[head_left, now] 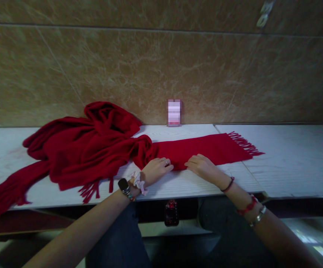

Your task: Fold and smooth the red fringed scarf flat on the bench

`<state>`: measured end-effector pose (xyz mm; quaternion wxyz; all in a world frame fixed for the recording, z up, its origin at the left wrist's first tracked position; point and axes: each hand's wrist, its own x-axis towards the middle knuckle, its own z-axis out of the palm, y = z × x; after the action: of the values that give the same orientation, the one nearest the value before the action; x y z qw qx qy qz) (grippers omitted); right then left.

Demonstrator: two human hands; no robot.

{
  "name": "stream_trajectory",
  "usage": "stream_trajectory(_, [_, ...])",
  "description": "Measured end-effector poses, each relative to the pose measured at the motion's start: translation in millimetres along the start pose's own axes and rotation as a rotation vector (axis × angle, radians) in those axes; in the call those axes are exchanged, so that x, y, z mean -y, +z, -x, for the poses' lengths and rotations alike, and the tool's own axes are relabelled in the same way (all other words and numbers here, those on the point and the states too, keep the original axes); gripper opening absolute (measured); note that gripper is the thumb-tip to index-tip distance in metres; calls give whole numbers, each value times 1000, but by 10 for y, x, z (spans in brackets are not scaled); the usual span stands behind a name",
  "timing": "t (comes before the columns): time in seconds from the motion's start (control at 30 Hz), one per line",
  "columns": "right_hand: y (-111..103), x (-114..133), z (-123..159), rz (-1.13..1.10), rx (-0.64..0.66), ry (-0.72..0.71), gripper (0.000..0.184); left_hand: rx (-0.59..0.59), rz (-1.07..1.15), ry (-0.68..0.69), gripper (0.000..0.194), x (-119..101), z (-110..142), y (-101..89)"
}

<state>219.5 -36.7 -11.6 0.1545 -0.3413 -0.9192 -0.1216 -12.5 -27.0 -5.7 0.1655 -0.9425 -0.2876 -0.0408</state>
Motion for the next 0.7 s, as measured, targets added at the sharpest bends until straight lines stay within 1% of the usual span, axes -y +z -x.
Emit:
stream_trajectory(0.1, [-5, 26, -22, 64, -19, 13, 13, -2, -5, -22, 16, -9, -15, 0])
stream_trajectory(0.2, [0, 26, -38, 67, -70, 47, 16, 0, 32, -45, 16, -29, -33, -5])
stream_trajectory(0.33, [17, 22, -46, 64, -100, 71, 17, 6, 40, -25, 16, -62, -54, -27])
stream_trajectory(0.4, [15, 27, -47, 68, -81, 60, 17, 16, 22, -6, 16, -63, -53, -42])
stream_trajectory(0.5, [-6, 36, -44, 56, -8, 5, 17, 62, 37, 9, 19, -45, -31, -66])
stream_trajectory(0.63, [-25, 33, -25, 10, 63, -41, 15, 126, 80, 5, 31, -45, 0, -113])
stream_trajectory(0.7, [-23, 27, -14, -5, 83, -57, 19, 158, 87, 11, 38, -66, 1, -138])
